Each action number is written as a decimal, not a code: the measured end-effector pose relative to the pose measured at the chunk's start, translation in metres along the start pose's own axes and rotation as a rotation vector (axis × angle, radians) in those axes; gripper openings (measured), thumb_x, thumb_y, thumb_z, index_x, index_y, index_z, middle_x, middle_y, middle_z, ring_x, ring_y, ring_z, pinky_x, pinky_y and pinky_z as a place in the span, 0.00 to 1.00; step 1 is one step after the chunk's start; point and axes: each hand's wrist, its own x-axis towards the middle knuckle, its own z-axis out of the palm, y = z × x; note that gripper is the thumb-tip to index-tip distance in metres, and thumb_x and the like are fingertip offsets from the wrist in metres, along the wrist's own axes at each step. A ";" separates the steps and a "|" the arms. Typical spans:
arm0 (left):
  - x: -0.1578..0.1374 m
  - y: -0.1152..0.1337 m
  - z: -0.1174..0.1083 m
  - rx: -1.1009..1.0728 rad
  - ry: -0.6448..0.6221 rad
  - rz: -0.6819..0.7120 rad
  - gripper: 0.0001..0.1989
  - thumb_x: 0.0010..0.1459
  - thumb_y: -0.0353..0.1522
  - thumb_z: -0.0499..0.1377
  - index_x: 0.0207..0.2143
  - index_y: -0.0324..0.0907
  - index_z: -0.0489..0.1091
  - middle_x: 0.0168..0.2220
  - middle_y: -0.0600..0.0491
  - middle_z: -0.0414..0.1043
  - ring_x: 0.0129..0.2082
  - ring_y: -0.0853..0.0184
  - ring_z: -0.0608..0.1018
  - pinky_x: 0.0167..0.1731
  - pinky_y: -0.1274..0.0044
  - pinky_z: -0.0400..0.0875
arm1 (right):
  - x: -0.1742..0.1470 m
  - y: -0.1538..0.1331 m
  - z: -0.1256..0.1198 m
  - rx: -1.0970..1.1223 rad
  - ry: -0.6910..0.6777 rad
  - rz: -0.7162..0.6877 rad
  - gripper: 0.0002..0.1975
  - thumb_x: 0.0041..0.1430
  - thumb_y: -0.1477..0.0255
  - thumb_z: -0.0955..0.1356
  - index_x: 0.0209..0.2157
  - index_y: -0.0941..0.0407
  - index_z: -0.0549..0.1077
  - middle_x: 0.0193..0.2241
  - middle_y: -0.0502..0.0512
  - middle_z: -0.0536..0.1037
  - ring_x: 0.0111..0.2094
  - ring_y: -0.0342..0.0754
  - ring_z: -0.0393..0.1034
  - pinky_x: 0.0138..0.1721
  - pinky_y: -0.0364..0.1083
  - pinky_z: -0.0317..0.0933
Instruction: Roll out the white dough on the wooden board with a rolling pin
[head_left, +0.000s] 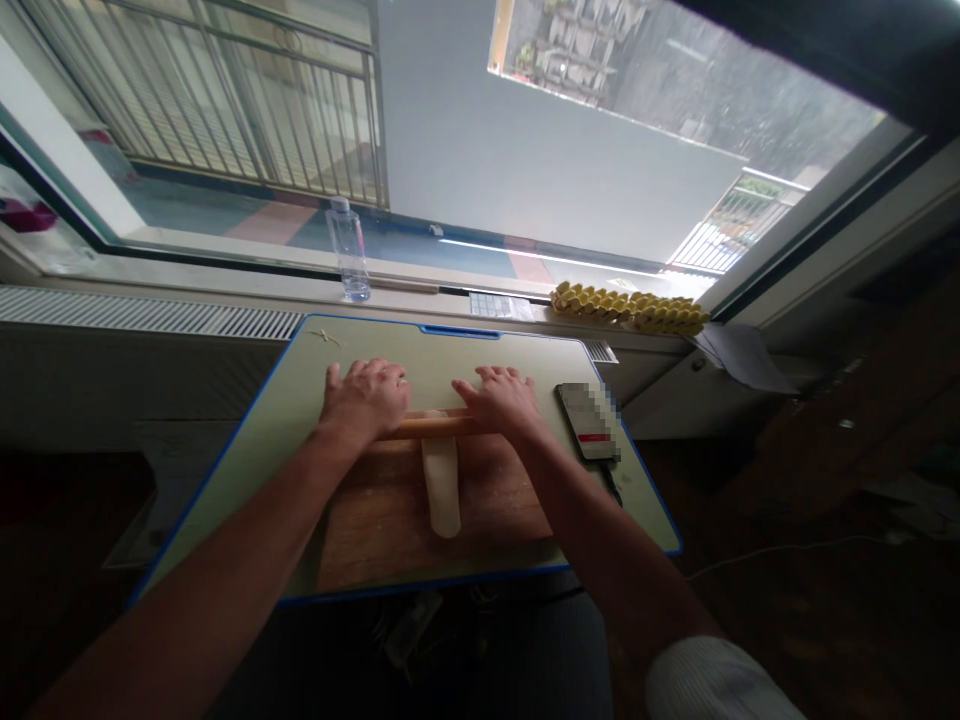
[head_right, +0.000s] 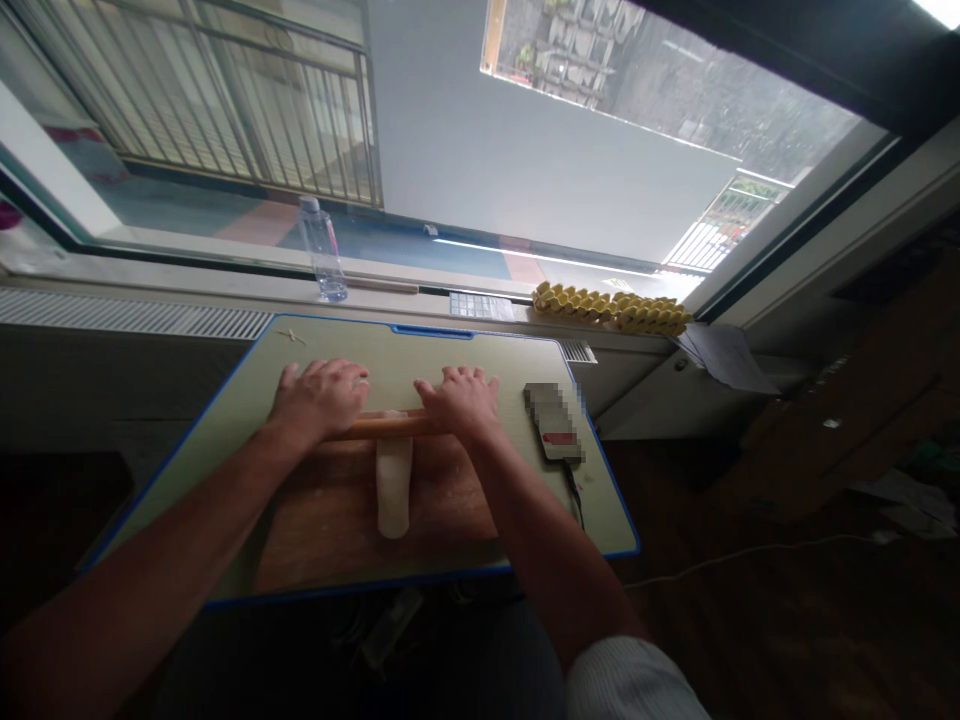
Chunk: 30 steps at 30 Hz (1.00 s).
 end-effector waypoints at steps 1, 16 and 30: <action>0.001 0.000 0.000 0.001 0.014 -0.007 0.28 0.70 0.40 0.45 0.58 0.44 0.80 0.61 0.37 0.78 0.60 0.45 0.77 0.66 0.45 0.58 | 0.003 -0.001 0.000 -0.002 0.014 -0.001 0.34 0.74 0.44 0.61 0.64 0.53 0.76 0.66 0.66 0.75 0.68 0.65 0.63 0.69 0.67 0.51; 0.008 0.004 -0.003 0.069 0.023 -0.037 0.25 0.70 0.39 0.44 0.49 0.42 0.80 0.56 0.37 0.81 0.57 0.48 0.78 0.59 0.54 0.65 | 0.014 0.005 0.011 0.036 0.090 0.022 0.31 0.75 0.47 0.61 0.59 0.57 0.78 0.60 0.68 0.80 0.63 0.64 0.69 0.65 0.61 0.56; -0.013 0.006 -0.003 0.061 -0.035 -0.009 0.27 0.71 0.39 0.43 0.57 0.46 0.78 0.63 0.41 0.77 0.60 0.48 0.77 0.63 0.51 0.63 | -0.010 0.004 0.007 0.040 0.059 0.020 0.32 0.73 0.48 0.61 0.63 0.56 0.76 0.65 0.66 0.76 0.67 0.63 0.65 0.69 0.64 0.52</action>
